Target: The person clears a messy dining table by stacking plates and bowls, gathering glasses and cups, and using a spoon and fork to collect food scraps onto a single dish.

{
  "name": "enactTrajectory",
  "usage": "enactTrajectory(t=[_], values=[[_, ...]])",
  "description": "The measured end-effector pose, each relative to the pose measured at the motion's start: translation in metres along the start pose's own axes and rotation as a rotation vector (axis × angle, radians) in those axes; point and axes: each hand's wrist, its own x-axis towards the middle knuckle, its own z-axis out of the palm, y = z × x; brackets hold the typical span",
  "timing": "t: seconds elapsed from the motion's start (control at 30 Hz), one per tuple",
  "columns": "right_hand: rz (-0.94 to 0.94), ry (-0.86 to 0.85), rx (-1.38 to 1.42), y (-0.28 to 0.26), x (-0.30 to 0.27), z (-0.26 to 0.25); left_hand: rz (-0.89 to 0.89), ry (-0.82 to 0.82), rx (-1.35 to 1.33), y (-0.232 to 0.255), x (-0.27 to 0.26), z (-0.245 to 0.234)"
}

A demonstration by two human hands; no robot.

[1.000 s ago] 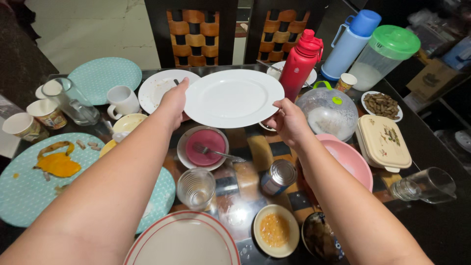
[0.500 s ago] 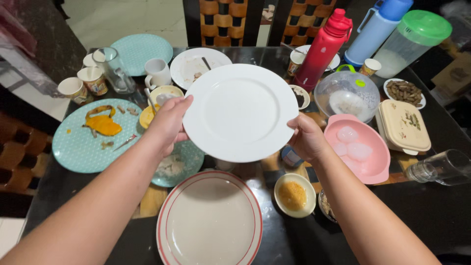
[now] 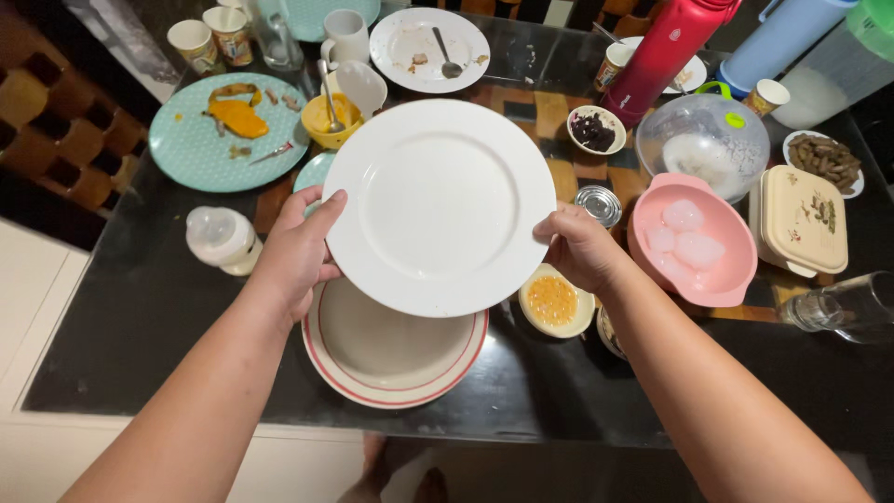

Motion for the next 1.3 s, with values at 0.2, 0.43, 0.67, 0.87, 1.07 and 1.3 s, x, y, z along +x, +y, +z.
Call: enactTrajectory(t=[0.2,0.43,0.67,0.87,1.07,1.3], values=[[0.146,-0.039,-0.093,0.029,-0.024,0.007,-0.076,0.061,0.003,-0.029,-0.04,-0.02],[0.336,-0.02,-0.264,0.071,-0.035,0.026,-0.11,0.126,0.144,-0.063,-0.05,-0.046],[0.317,0.024,-0.234,0.091,-0.038,0.037,-0.122,0.118,0.086,-0.068,-0.054,-0.055],[0.33,-0.058,-0.254,0.088,-0.045,0.054,-0.101,0.152,0.072,-0.07,-0.064,-0.071],[0.439,-0.109,-0.439,0.092,-0.055,0.073,-0.192,0.186,0.155,-0.083,-0.063,-0.078],[0.513,-0.045,-0.714,0.106,-0.046,0.062,-0.256,0.139,0.182,-0.106,-0.038,-0.075]])
